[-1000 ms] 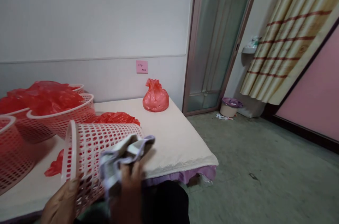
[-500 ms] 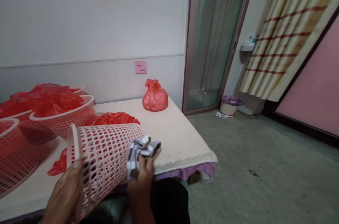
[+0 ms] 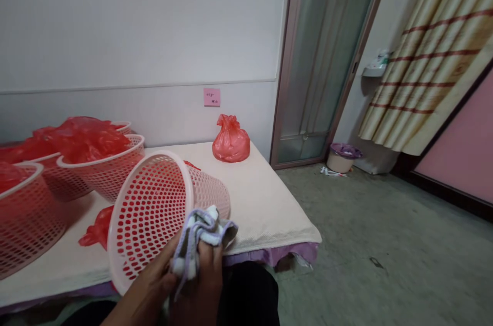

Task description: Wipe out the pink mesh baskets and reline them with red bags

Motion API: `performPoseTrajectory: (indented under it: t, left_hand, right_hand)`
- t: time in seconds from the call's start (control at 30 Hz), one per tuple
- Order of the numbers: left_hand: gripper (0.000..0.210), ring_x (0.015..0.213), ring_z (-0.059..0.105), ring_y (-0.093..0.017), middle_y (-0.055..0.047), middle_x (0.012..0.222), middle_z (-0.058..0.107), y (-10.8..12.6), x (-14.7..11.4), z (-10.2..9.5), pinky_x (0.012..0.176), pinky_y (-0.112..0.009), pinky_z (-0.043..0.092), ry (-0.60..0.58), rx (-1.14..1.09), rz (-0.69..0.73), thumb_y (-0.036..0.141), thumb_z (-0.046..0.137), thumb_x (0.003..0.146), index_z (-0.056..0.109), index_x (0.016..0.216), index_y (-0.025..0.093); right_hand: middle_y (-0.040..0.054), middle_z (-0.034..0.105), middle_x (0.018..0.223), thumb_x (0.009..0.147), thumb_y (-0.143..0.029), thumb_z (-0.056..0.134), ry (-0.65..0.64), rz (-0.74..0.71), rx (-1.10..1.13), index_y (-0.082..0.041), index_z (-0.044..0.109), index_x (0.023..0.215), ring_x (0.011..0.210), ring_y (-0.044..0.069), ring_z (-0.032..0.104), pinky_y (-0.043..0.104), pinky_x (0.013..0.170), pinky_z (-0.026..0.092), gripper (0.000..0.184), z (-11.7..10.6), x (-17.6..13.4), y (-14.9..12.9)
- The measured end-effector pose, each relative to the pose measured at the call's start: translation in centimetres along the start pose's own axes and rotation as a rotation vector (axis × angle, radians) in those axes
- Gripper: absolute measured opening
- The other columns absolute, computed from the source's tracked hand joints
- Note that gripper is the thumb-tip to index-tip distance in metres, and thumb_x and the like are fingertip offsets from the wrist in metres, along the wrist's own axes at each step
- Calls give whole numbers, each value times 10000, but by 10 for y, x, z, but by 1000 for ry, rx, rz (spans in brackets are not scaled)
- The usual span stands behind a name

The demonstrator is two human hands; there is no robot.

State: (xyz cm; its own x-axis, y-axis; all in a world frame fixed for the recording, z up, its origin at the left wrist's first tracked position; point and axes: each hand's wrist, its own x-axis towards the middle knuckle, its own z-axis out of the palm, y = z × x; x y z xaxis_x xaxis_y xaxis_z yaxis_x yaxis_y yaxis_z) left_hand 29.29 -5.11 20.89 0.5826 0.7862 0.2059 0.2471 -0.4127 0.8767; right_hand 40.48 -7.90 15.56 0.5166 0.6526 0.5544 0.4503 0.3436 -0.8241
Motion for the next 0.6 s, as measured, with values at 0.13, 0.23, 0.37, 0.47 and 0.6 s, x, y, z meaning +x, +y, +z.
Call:
performPoseTrajectory:
  t: [0.13, 0.23, 0.37, 0.47, 0.6]
  left_hand:
    - [758, 1363, 432, -259, -39, 1533, 397, -20, -16, -4, 1100, -416, 388, -79, 374, 140, 423, 602, 856, 225, 1510, 349]
    - [695, 1189, 612, -224, -35, 1372, 593, -53, -31, -7, 975, -337, 513, 55, 684, 236, 237, 612, 837, 337, 1460, 372]
    - [584, 1123, 652, -184, -57, 1294, 653, -68, -33, -14, 951, -272, 515, 63, 830, 315, 223, 567, 875, 399, 1428, 308]
    - [482, 1133, 645, -179, -64, 1283, 660, -53, -25, -24, 955, -237, 499, 108, 750, 322, 272, 541, 903, 460, 1378, 273]
    - [346, 976, 713, -147, -19, 1120, 742, -39, -25, -31, 888, -168, 508, 333, 624, 360, 258, 555, 896, 592, 1239, 275]
  right_hand:
    - [104, 655, 1115, 832, -366, 616, 35, 74, 48, -241, 581, 1249, 1084, 308, 605, 461, 891, 518, 437, -14, 23, 2]
    - [96, 664, 1087, 866, -352, 594, 39, 189, 167, -212, 566, 1246, 1017, 263, 627, 414, 878, 521, 405, -15, 27, 7]
    - [113, 609, 1174, 869, -346, 573, 15, 124, 221, -225, 553, 1263, 1086, 271, 599, 398, 867, 525, 412, -1, 13, 8]
    - [96, 573, 1096, 851, -300, 529, -48, -66, 134, -253, 642, 1122, 965, 249, 619, 383, 794, 536, 298, 14, 6, 17]
    - [110, 547, 1052, 790, -193, 517, 8, -43, -79, -216, 629, 1207, 982, 264, 611, 414, 829, 519, 432, 20, 20, 63]
